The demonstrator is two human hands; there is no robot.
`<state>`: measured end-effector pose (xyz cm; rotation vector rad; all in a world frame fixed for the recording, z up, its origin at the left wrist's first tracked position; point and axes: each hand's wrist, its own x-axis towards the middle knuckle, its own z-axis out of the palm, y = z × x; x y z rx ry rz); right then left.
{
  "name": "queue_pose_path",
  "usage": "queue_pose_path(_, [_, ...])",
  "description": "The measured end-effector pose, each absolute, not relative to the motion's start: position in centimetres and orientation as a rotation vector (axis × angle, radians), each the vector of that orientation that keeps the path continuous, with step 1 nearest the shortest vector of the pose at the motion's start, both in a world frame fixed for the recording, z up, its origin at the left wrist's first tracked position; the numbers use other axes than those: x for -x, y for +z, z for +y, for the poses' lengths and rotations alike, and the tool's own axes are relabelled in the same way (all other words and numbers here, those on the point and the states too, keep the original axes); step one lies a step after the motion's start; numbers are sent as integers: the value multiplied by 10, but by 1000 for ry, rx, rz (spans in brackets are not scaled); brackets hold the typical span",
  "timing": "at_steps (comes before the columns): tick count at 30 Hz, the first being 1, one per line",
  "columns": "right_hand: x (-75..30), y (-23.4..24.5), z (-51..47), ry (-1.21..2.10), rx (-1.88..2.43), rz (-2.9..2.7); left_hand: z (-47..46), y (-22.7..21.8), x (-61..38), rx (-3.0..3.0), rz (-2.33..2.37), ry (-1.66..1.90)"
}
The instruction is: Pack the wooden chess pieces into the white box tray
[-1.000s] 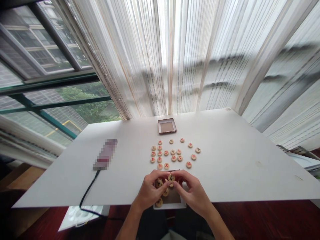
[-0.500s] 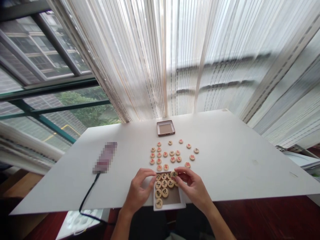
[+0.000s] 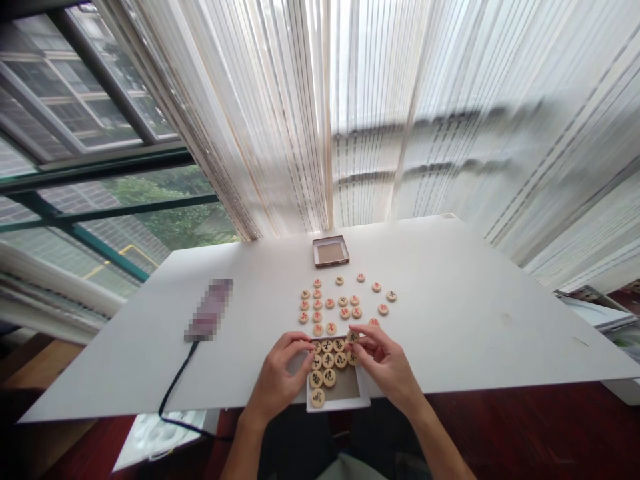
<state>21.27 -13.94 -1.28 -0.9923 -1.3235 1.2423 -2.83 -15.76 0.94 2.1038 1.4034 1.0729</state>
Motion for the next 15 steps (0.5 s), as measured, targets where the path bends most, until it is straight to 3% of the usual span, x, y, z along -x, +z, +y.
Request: queue_pose_path(15, [-213, -15, -140, 1358, 963, -1268, -157, 12, 29, -2092, 1421, 1061])
